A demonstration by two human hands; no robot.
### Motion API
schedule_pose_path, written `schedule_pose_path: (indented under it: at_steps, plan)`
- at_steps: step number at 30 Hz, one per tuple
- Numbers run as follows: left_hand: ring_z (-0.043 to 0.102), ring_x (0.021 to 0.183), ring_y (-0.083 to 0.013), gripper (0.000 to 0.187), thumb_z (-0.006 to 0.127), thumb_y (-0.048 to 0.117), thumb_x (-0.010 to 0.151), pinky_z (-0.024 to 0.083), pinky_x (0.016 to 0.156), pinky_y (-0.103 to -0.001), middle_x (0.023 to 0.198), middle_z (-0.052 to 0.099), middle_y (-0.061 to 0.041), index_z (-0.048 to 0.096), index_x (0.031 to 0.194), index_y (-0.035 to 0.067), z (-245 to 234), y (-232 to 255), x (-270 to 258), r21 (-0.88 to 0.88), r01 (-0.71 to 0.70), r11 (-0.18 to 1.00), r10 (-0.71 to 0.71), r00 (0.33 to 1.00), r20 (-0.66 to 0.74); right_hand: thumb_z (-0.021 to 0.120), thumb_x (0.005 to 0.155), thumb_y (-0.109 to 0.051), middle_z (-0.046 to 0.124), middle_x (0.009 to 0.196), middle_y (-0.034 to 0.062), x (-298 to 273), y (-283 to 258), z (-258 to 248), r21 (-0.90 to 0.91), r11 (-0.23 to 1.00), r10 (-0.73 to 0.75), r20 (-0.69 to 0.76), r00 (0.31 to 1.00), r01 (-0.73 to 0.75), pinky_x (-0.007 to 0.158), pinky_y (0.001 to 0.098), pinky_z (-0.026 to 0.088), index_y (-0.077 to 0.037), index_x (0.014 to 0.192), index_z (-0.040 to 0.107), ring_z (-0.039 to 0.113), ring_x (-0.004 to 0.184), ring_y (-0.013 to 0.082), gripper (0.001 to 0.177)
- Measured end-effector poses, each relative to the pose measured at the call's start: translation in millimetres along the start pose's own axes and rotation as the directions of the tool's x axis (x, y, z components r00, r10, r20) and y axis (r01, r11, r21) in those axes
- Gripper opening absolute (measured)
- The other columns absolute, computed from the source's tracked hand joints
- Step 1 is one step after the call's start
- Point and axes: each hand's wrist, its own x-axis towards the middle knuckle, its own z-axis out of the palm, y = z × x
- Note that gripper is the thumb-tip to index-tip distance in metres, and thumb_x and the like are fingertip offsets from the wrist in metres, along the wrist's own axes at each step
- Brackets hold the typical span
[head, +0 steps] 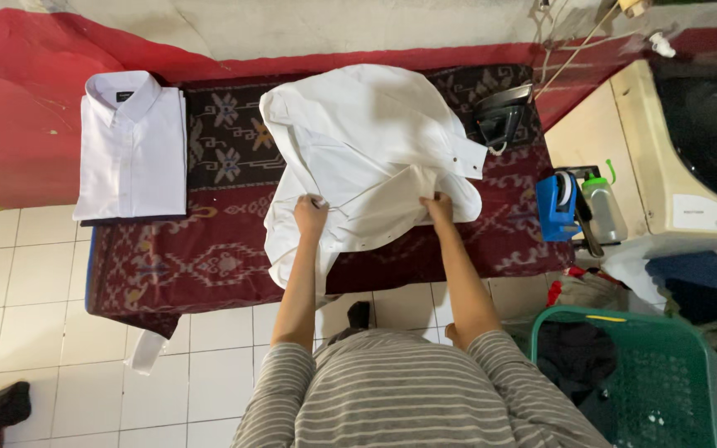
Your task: The person irons a white long-sleeved shirt on a patterned surface. They use an iron to press the sleeves and the main body of the shirt, smoothing the fabric by hand and folding parts of the garment between ironing strokes.
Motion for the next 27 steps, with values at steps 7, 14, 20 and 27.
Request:
schedule_pose_path:
  at_steps: [7, 14, 20, 27]
  plan:
    - [0.053, 0.064, -0.0113, 0.02, 0.083, 0.01, 0.078, 0.043, 0.06, -0.028, 0.069, 0.055, 0.002, 0.077, 0.097, 0.006, -15.2, -25.5, 0.4, -0.39, 0.132, 0.911, -0.075, 0.985, 0.156, 0.082, 0.073, -0.011, 0.075, 0.108, 0.0168, -0.8, 7.7, -7.4, 0.192, 0.981, -0.001, -0.009, 1.0, 0.003, 0.082, 0.0356, 0.055, 0.007, 0.12, 0.068, 0.071, 0.093, 0.0259, 0.052]
    - [0.049, 0.066, -0.0031, 0.019, 0.07, -0.002, 0.089, 0.038, 0.059, -0.019, 0.079, 0.06, 0.008, 0.074, 0.107, 0.003, -36.5, -43.1, -3.7, -0.757, 0.43, 0.491, -0.305, 0.9, 0.313, 0.08, 0.08, -0.011, 0.07, 0.115, 0.0101, -3.0, 11.3, -21.0, 0.483, 0.866, 0.081, 0.115, 0.99, -0.127, 0.088, 0.0371, 0.058, 0.002, 0.132, 0.06, 0.066, 0.106, 0.0264, 0.058]
    - [0.049, 0.065, -0.007, 0.028, 0.06, -0.007, 0.084, 0.037, 0.057, -0.019, 0.078, 0.061, 0.003, 0.069, 0.109, 0.001, -72.2, -69.6, 12.9, -0.808, 0.455, 0.375, -0.504, 0.831, 0.234, 0.068, 0.078, -0.004, 0.065, 0.106, 0.0183, 9.9, 11.3, -49.4, 0.369, 0.906, 0.179, 0.109, 0.978, -0.207, 0.071, 0.0481, 0.052, 0.004, 0.134, 0.059, 0.063, 0.088, 0.0393, 0.057]
    - [0.06, 0.106, -0.029, 0.02, 0.066, 0.014, 0.092, 0.049, 0.097, -0.045, 0.12, 0.057, -0.015, 0.074, 0.108, 0.004, -111.2, -82.5, 37.2, -0.276, 0.353, 0.894, -0.433, 0.84, -0.327, 0.085, 0.073, -0.022, 0.055, 0.131, 0.025, 47.1, -7.8, -43.0, -0.627, 0.67, -0.606, -0.153, 0.781, 0.397, 0.087, 0.0483, 0.055, 0.0, 0.14, 0.048, 0.062, 0.112, 0.0399, 0.079]
